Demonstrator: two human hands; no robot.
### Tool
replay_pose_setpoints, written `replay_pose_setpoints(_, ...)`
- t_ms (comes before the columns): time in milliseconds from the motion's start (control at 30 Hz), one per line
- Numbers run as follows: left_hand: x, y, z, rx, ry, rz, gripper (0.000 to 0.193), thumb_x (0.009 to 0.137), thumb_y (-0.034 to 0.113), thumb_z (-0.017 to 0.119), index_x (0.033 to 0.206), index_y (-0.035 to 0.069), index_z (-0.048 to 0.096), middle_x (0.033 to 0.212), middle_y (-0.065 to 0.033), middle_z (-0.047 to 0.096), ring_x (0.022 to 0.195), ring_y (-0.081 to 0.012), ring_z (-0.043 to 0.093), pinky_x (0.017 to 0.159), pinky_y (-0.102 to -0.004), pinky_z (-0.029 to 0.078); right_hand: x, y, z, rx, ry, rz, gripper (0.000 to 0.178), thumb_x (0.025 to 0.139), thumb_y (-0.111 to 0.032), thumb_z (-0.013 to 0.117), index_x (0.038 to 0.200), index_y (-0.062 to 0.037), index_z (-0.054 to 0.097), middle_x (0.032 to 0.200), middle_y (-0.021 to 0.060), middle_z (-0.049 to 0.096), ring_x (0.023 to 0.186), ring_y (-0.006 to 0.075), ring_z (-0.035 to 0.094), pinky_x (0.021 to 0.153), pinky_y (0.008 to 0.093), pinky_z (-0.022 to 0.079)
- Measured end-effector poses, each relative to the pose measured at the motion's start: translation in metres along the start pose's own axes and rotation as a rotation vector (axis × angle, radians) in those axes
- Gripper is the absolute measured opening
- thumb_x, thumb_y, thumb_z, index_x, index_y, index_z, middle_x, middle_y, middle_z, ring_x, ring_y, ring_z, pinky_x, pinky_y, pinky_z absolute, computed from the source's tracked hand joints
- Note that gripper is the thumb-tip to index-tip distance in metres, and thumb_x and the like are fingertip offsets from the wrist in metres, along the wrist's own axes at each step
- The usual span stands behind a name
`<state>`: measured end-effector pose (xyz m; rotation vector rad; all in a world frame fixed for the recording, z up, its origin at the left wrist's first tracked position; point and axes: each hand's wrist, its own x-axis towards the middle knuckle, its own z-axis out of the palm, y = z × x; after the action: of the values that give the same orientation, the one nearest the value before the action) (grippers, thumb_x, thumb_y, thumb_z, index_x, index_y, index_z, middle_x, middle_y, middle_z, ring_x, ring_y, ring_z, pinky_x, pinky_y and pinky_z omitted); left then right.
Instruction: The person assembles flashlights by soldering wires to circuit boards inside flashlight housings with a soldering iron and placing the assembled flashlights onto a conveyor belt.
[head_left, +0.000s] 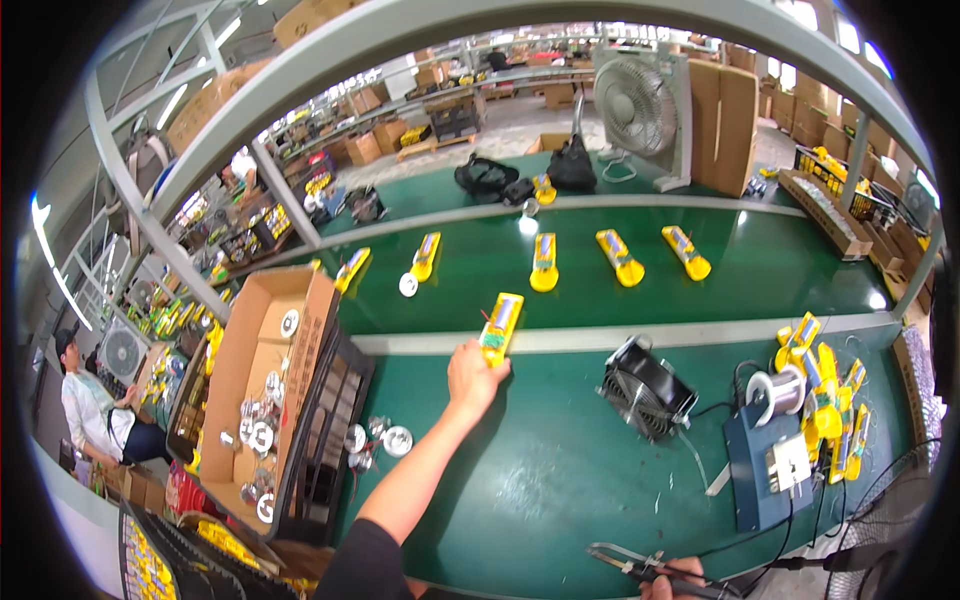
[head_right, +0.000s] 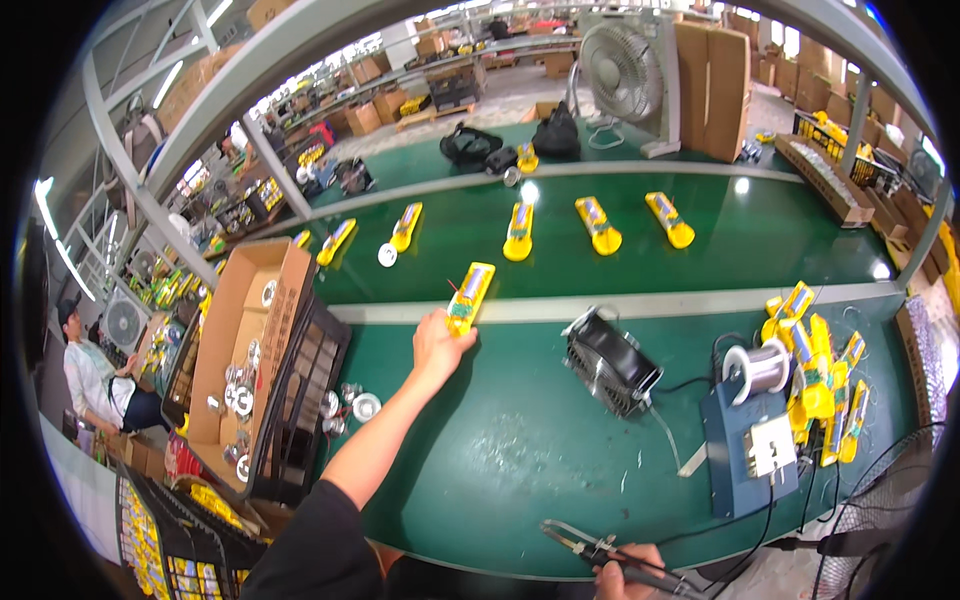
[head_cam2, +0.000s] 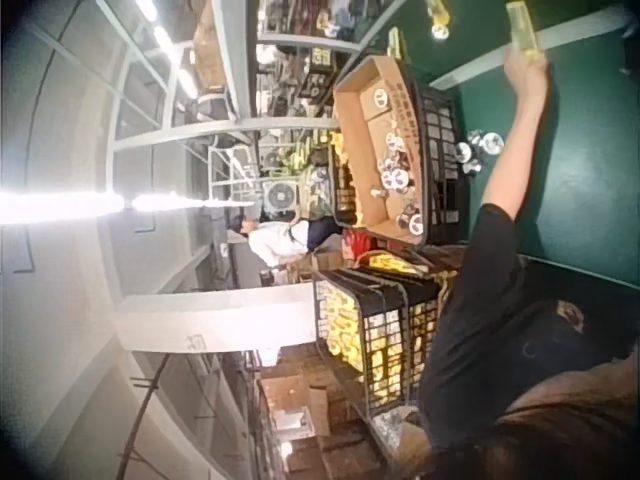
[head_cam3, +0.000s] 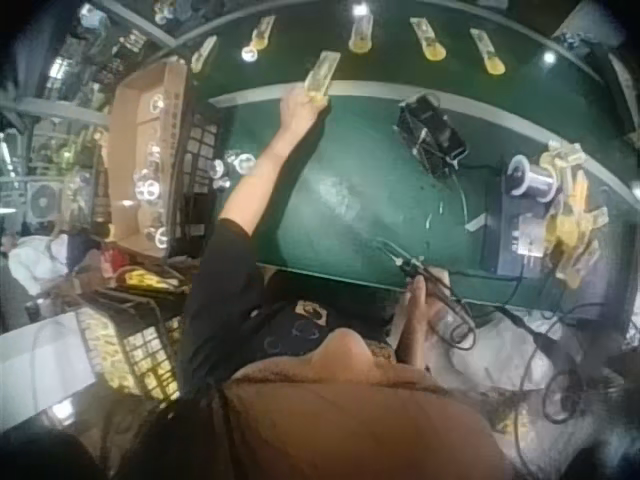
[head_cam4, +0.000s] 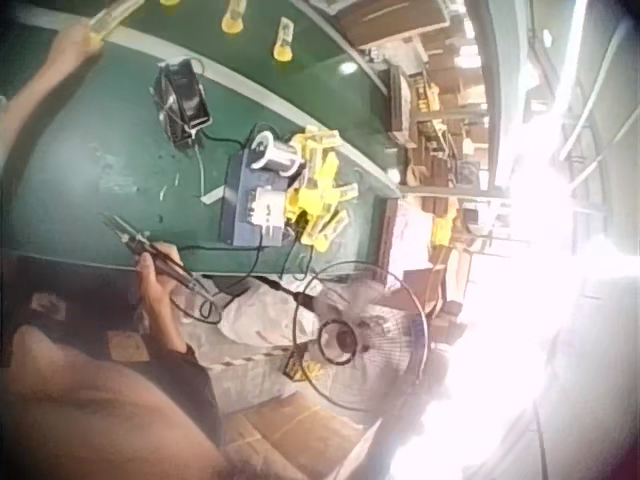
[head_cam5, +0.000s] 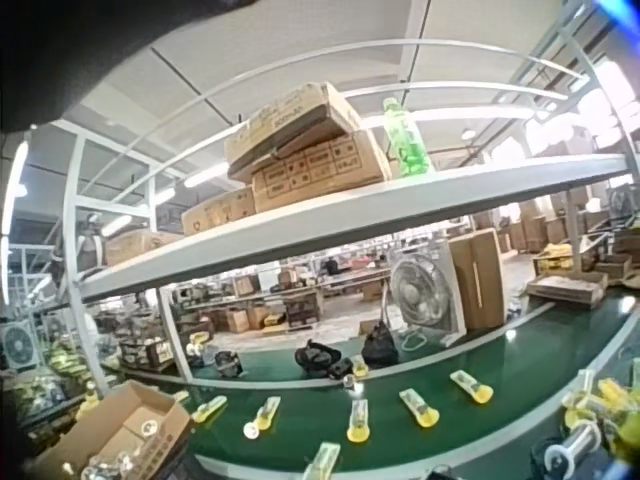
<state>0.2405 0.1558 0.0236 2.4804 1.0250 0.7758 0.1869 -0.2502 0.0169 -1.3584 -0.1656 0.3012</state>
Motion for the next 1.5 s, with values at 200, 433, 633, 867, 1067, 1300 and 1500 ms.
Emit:
replay_pose_setpoints(200,0.149,-0.016,0.075,0.162,0.184,-0.011,0.043,0.057,0.028,0.075,0.081,-0.001,0.054,0.084,-0.0171,0.055,0.081,-0.0317,0.055,0.069,-0.0398,0.047,0.015,-0.039,0.017,-0.192,-0.073,-0.045,0.015,0.078,-0.012,0.057,0.085,-0.0013,0.05,0.063,0.0049,0.054,0.054,0.0101,0.048,0.05,0.0243,0.039)
replay_pose_setpoints(433,0.171,0.018,0.086,0.388,0.308,-0.087,0.057,0.064,0.041,0.068,0.1,0.001,0.048,0.102,-0.015,0.05,0.1,-0.0292,0.045,0.078,-0.0434,0.04,0.03,-0.038,0.02,-0.163,-0.014,0.088,0.013,0.079,-0.011,0.055,0.085,-0.0015,0.049,0.063,0.004,0.054,0.055,0.0091,0.047,0.053,0.0239,0.039)
replay_pose_setpoints(633,0.135,0.042,0.085,0.194,0.096,0.119,0.03,0.072,0.029,0.058,0.081,0.001,0.054,0.079,-0.0164,0.057,0.076,-0.0316,0.056,0.064,-0.0415,0.046,0.019,-0.034,0.022,-0.039,0.045,0.064,0.011,0.078,-0.011,0.055,0.08,-0.002,0.049,0.063,0.0036,0.052,0.055,0.0089,0.045,0.051,0.0244,0.037)
replay_pose_setpoints(867,0.096,0.036,0.063,0.01,0.097,0.053,0.02,0.076,0.018,0.05,0.069,0.001,0.058,0.068,-0.0192,0.059,0.065,-0.0356,0.058,0.061,-0.0462,0.046,-0.008,-0.025,0.011,-0.08,0.004,-0.093,0.014,0.083,-0.016,0.051,0.079,-0.0036,0.048,0.063,0.0011,0.045,0.053,0.0075,0.04,0.049,0.0247,0.034)
replay_pose_setpoints(1067,-0.091,0.043,-0.025,-0.226,0.021,0.239,0.015,0.077,0.013,0.048,0.067,0.001,0.049,0.065,-0.0191,0.053,0.061,-0.0368,0.053,0.056,-0.0458,0.043,-0.019,-0.025,0.008,-0.078,0.17,-0.206,0.026,0.081,-0.025,0.054,0.087,-0.0001,0.046,0.065,0.004,0.048,0.053,0.009,0.043,0.047,0.019,0.034)
replay_pose_setpoints(1300,-0.258,0.01,-0.088,-0.271,-0.092,0.06,0.022,0.082,0.019,0.051,0.066,0.003,0.049,0.062,-0.0136,0.05,0.053,-0.0284,0.051,0.049,-0.0376,0.041,-0.017,-0.002,0.014,-0.062,0.059,-0.319,0.025,0.08,-0.022,0.056,0.083,0.0009,0.047,0.057,0.0048,0.048,0.044,0.0092,0.042,0.041,0.0205,0.033)
replay_pose_setpoints(1500,-0.21,-0.043,-0.124,-0.51,0.14,-0.338,0.025,0.084,0.025,0.053,0.088,0.001,0.058,0.062,-0.0085,0.054,0.05,-0.0178,0.052,0.046,-0.03,0.04,-0.023,0.004,0.024,-0.084,0.034,-0.295,0.026,0.079,-0.023,0.058,0.083,0.0006,0.046,0.058,0.0047,0.049,0.044,0.0102,0.043,0.041,0.0207,0.033)
